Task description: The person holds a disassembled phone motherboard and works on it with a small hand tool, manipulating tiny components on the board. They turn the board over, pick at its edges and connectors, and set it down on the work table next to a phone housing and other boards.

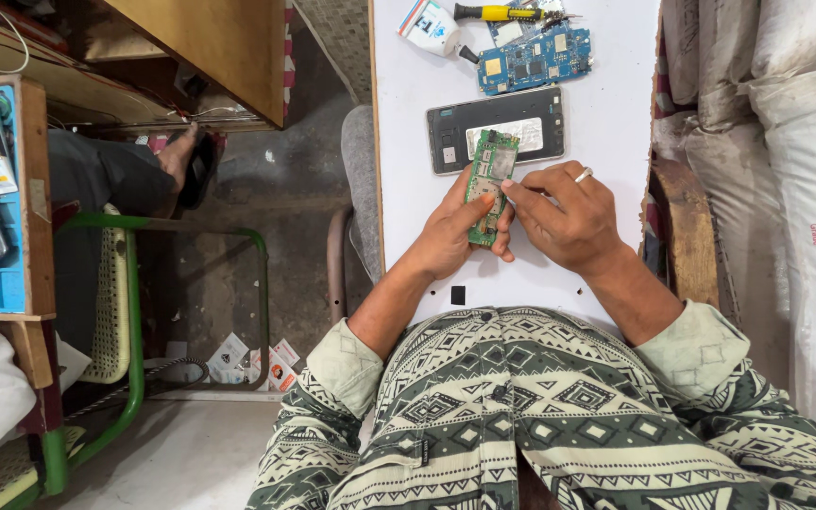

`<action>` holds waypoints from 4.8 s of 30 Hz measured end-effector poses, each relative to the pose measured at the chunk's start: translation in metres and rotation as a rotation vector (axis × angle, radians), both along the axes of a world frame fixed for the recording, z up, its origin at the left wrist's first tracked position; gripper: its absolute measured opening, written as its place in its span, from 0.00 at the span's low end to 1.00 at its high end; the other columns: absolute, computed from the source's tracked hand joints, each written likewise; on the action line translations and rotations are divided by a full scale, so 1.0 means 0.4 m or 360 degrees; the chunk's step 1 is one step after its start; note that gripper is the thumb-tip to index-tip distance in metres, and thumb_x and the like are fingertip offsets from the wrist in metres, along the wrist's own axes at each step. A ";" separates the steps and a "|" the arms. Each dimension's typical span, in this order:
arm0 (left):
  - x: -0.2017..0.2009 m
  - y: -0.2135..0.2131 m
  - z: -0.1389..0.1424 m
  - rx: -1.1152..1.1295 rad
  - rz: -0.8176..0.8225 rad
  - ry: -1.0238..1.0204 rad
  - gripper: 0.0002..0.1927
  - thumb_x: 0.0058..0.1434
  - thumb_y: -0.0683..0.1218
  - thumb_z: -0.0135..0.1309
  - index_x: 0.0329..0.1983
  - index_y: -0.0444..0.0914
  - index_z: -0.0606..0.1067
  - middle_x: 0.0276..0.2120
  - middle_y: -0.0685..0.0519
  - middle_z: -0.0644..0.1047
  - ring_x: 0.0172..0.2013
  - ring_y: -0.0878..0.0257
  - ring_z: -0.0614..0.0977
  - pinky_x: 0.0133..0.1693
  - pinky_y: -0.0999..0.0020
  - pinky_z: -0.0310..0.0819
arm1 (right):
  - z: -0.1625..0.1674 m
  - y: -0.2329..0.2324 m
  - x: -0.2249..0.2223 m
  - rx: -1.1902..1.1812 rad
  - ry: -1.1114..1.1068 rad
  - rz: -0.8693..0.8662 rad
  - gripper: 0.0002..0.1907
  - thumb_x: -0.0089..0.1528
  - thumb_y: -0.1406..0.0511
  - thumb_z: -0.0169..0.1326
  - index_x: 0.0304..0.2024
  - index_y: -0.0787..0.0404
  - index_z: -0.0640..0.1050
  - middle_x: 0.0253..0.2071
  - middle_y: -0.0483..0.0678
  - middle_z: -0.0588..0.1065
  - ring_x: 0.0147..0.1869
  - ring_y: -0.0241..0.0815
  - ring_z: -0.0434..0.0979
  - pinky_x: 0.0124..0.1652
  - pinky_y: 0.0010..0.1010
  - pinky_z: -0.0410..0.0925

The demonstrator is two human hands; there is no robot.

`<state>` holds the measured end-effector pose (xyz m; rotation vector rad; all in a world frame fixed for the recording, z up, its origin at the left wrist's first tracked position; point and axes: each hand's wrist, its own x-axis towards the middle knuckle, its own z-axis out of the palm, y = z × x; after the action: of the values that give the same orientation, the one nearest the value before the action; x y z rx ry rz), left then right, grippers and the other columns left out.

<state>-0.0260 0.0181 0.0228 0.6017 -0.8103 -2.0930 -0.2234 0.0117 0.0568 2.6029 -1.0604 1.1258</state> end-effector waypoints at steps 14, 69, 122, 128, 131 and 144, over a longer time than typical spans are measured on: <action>-0.007 -0.003 -0.010 -0.0019 0.0022 0.0022 0.20 0.78 0.46 0.38 0.70 0.39 0.55 0.34 0.50 0.71 0.27 0.61 0.77 0.35 0.58 0.83 | -0.001 -0.033 -0.022 -0.0215 0.0287 0.0201 0.17 0.55 0.72 0.65 0.48 0.65 0.84 0.33 0.43 0.74 0.32 0.39 0.72 0.29 0.29 0.66; -0.042 0.006 -0.003 -0.0145 0.0178 -0.0156 0.18 0.76 0.42 0.33 0.67 0.38 0.54 0.33 0.50 0.70 0.27 0.63 0.77 0.34 0.60 0.85 | 0.001 -0.079 -0.041 -0.0414 0.0501 0.0348 0.11 0.59 0.69 0.64 0.45 0.65 0.84 0.31 0.44 0.73 0.33 0.39 0.74 0.27 0.26 0.66; -0.032 0.081 0.145 0.0456 0.0218 0.0545 0.12 0.78 0.45 0.38 0.62 0.38 0.62 0.36 0.53 0.70 0.30 0.67 0.76 0.40 0.64 0.84 | -0.047 0.038 -0.062 0.0974 -0.1365 -0.0025 0.07 0.70 0.77 0.58 0.51 0.71 0.79 0.48 0.47 0.70 0.41 0.30 0.73 0.36 0.18 0.71; -0.051 0.088 0.131 0.0248 0.0257 0.0248 0.14 0.78 0.46 0.37 0.64 0.42 0.58 0.36 0.52 0.71 0.30 0.65 0.78 0.40 0.58 0.85 | -0.001 0.058 -0.039 0.0704 -0.1234 -0.0010 0.06 0.74 0.74 0.57 0.52 0.69 0.80 0.55 0.50 0.71 0.43 0.33 0.75 0.42 0.19 0.74; -0.059 0.094 0.128 0.0121 0.0267 0.0147 0.17 0.78 0.46 0.37 0.67 0.42 0.55 0.36 0.52 0.71 0.30 0.64 0.78 0.40 0.56 0.85 | 0.027 0.071 -0.032 0.0709 -0.1114 0.0069 0.06 0.71 0.73 0.59 0.50 0.69 0.80 0.46 0.51 0.77 0.40 0.35 0.79 0.39 0.20 0.74; -0.066 0.115 0.145 -0.0437 0.0295 -0.0289 0.35 0.77 0.42 0.36 0.81 0.41 0.34 0.36 0.50 0.70 0.29 0.65 0.78 0.39 0.64 0.85 | 0.056 0.063 -0.019 0.0306 -0.0701 0.0081 0.09 0.62 0.75 0.66 0.42 0.62 0.80 0.43 0.51 0.79 0.43 0.44 0.79 0.43 0.31 0.69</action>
<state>-0.0523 0.0642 0.0808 0.6939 -1.0805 -1.7399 -0.2308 0.0368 0.0794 2.5970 -1.2388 1.7472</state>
